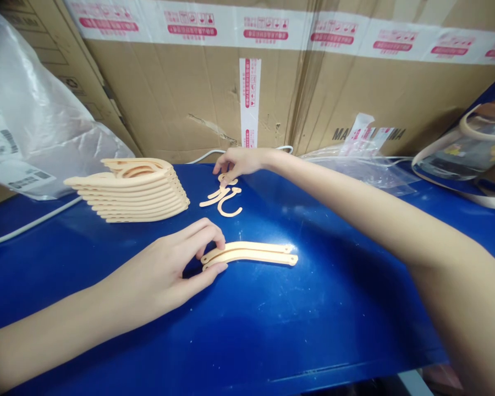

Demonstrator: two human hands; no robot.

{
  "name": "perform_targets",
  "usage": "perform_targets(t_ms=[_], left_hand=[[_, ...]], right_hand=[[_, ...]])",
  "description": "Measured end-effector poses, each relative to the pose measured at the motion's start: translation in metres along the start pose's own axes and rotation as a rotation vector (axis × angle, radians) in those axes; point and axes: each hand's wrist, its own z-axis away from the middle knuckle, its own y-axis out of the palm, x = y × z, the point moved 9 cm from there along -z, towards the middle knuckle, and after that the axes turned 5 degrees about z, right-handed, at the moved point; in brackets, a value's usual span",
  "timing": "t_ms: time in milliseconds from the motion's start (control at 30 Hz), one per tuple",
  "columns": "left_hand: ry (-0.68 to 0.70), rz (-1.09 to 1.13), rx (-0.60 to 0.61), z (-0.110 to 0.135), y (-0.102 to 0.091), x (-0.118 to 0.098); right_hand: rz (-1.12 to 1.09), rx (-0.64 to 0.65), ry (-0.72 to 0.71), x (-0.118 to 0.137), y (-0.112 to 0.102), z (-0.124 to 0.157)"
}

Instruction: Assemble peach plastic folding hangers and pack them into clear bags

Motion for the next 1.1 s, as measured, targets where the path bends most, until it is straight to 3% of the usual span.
perform_targets(t_ms=[400,667,1100], left_hand=[[-0.002,-0.010,0.003,0.002,-0.001,0.001],[0.010,-0.022,0.008,0.002,-0.001,0.001],[0.019,-0.024,0.003,0.002,0.000,0.000]], right_hand=[[-0.091,0.004,0.160,-0.014,-0.002,0.015],[-0.256,0.059,0.155,-0.023,0.006,0.022],[-0.138,0.004,0.226,-0.011,0.007,0.054]])
